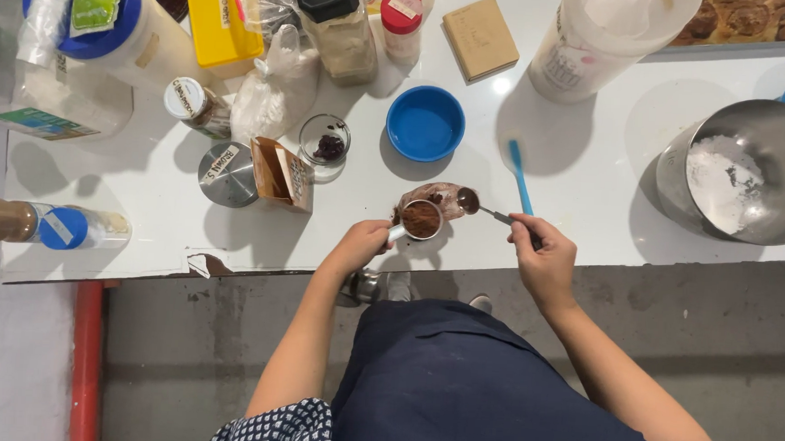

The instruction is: Measuring baking ingredients including flour and cocoa powder using measuring cups and spoons.

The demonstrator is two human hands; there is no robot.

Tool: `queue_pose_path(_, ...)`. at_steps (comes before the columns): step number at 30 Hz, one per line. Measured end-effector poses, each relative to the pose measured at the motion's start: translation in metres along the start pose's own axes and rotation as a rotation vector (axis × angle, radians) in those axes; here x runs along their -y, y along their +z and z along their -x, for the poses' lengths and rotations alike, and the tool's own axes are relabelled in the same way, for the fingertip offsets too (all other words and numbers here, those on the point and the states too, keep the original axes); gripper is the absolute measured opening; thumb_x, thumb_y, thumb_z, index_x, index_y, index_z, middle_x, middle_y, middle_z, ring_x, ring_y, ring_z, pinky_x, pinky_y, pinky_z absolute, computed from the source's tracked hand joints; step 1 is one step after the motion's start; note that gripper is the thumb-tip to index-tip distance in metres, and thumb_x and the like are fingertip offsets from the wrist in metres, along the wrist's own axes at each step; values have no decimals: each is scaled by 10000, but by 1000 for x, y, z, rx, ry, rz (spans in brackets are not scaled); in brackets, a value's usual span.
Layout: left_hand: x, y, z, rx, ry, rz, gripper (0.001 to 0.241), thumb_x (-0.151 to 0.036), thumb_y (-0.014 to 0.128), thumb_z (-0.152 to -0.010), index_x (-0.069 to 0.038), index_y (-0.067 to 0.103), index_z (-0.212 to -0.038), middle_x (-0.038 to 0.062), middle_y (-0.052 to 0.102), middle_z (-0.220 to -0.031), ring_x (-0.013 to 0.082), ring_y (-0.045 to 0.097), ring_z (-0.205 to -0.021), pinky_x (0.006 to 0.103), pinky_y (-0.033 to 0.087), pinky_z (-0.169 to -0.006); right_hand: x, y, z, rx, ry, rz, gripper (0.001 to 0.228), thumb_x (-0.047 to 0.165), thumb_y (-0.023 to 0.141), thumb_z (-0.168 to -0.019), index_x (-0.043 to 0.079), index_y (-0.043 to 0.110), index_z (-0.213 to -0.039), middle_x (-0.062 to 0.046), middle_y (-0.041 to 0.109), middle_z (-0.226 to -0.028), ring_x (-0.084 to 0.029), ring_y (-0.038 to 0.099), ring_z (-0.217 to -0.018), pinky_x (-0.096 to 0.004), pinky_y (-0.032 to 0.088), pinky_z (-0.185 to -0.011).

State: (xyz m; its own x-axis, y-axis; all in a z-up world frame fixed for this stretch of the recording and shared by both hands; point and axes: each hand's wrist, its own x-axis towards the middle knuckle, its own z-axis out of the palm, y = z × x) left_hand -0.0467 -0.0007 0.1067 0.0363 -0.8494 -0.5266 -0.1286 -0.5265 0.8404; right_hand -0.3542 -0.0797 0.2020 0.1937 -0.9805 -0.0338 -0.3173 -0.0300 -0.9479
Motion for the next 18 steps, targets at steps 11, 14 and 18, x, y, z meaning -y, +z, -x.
queue_pose_path(11, 6, -40, 42, -152, -19, -31, 267, -194, 455, -889, -38, 617, -746, 16, 535, -634, 118, 464, -592, 303, 391, -567, -59, 83, -49, 311, -436, 361, 124, 47, 700, -926, -10, 753, -1023, -182, 716, -850, -288, 672, -723, -371, 528, -668)
queue_pose_path(14, 9, -44, 45, -169, -24, -18, 265, -196, 456, -888, -44, 617, -743, 11, 536, -630, 112, 466, -585, 296, 389, -559, -66, 100, -55, 352, -365, 359, 128, 56, 682, -915, -10, 761, -992, -178, 736, -862, -274, 702, -739, -370, 550, -681)
queue_pose_path(18, 3, -47, 54, -186, -24, 17, 258, -193, 460, -890, -44, 613, -745, 2, 533, -636, 104, 462, -590, 289, 387, -562, -63, 103, -62, 368, 53, 242, 178, 87, 657, -927, -18, 775, -1010, -128, 740, -763, -152, 669, -631, -311, 520, -599)
